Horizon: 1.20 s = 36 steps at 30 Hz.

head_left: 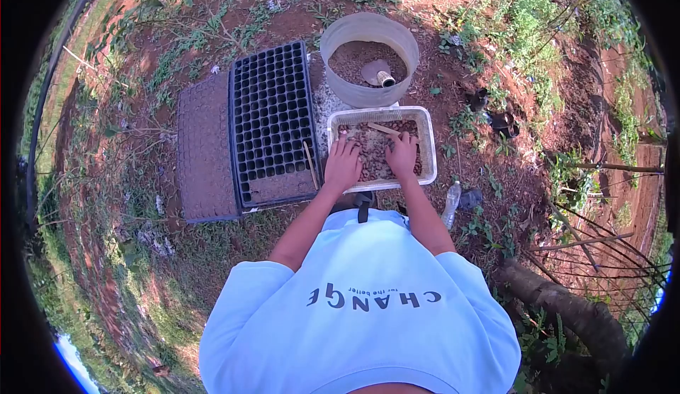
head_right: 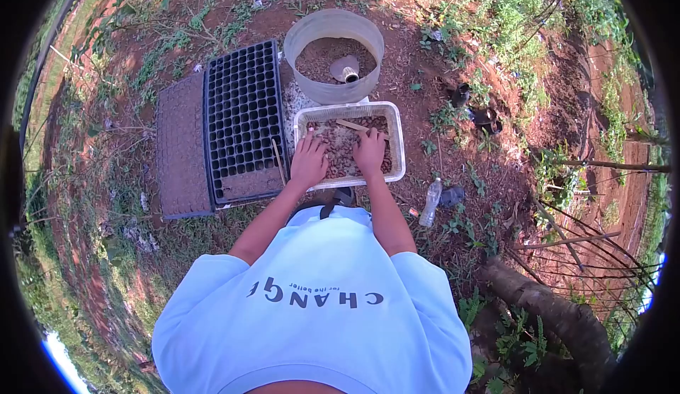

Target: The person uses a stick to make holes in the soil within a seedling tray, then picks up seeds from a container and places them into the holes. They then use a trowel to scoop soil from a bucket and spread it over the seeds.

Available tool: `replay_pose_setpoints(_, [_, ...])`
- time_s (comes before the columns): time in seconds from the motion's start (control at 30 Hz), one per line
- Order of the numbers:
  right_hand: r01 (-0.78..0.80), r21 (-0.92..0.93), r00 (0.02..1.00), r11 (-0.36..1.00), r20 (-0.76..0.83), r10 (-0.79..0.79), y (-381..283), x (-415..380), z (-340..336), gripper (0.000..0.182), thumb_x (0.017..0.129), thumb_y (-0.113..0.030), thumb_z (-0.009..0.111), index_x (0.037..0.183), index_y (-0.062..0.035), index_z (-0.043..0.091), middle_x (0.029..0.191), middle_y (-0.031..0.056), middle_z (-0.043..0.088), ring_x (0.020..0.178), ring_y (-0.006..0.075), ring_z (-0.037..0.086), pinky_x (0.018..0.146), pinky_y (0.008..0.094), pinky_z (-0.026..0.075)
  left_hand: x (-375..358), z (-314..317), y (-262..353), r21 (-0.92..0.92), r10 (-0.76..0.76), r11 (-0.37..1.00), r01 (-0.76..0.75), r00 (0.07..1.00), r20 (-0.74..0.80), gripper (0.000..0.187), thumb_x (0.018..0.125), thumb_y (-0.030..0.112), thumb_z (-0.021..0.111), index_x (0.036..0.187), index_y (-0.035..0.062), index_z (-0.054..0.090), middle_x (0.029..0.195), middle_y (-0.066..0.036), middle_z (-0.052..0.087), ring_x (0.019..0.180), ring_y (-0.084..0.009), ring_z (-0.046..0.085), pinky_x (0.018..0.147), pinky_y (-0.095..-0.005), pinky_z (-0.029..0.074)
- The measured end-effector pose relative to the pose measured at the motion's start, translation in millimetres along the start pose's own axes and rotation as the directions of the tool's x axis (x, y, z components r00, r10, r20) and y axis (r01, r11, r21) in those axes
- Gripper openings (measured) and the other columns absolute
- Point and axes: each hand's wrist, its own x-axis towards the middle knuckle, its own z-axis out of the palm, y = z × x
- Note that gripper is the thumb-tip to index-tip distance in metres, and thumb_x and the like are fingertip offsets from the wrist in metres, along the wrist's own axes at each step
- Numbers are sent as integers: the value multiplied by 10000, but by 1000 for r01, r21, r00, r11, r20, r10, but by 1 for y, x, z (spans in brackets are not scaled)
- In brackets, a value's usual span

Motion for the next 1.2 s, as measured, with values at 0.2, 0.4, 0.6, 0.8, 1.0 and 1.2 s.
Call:
replay_pose_setpoints(0.2, [16, -46, 1000, 999, -7, -17, -4, -1, -3, 269, 706, -124, 704, 970, -82, 684, 1045, 131, 545, 1051, 350, 488, 872, 464, 444, 0, 0, 0, -7, 0, 1000, -1, 1000, -12, 320, 819, 182, 581, 1103, 40, 625, 1278, -148, 544, 1348, -336, 339, 1087, -451, 274])
replay_pose_setpoints(0.4, [14, -26, 1000, 1000, -19, -15, -8, -1, -2, 202, 708, -128, 717, 900, -78, 681, 997, 127, 562, 1033, 352, 500, 869, 465, 442, 0, -1, 0, -41, 0, 999, -1, 1000, -32, 307, 818, 167, 583, 1097, 48, 625, 1270, -141, 549, 1347, -332, 342, 1092, -452, 273])
replay_pose_setpoints(0.6, [82, 121, 992, 989, -108, -69, -17, -2, -12, 203, 705, -101, 744, 891, -87, 664, 988, 126, 561, 1029, 361, 497, 917, 464, 411, -1, -4, -4, -292, -41, 956, -11, 984, -173, 262, 817, 70, 567, 1073, 75, 625, 1264, -141, 547, 1348, -353, 361, 1093, -460, 310])
replay_pose_setpoints(0.8, [140, 234, 972, 962, -217, -89, -38, -11, -24, 183, 735, -101, 734, 901, -85, 657, 967, 121, 556, 1007, 338, 497, 915, 442, 401, -12, -22, -6, -426, -136, 905, 0, 947, -290, 258, 824, 16, 535, 1060, 73, 622, 1269, -141, 540, 1360, -366, 345, 1103, -472, 305])
replay_pose_setpoints(1.0, [94, 421, 982, 902, -189, -14, -69, -25, -23, 125, 800, -103, 703, 918, -81, 668, 975, 112, 556, 998, 305, 502, 904, 412, 401, -48, -37, -33, -406, -256, 908, 101, 902, -348, 241, 852, 8, 521, 1068, 60, 614, 1284, -139, 529, 1346, -377, 359, 1092, -478, 313])
replay_pose_setpoints(1.2, [46, 559, 992, 828, -120, 26, -104, -39, -8, 96, 834, -118, 693, 919, -76, 681, 963, 94, 563, 992, 280, 509, 907, 393, 394, -93, -51, -68, -401, -368, 894, 200, 838, -403, 245, 859, 19, 515, 1074, 78, 616, 1285, -119, 527, 1351, -363, 345, 1094, -477, 301])
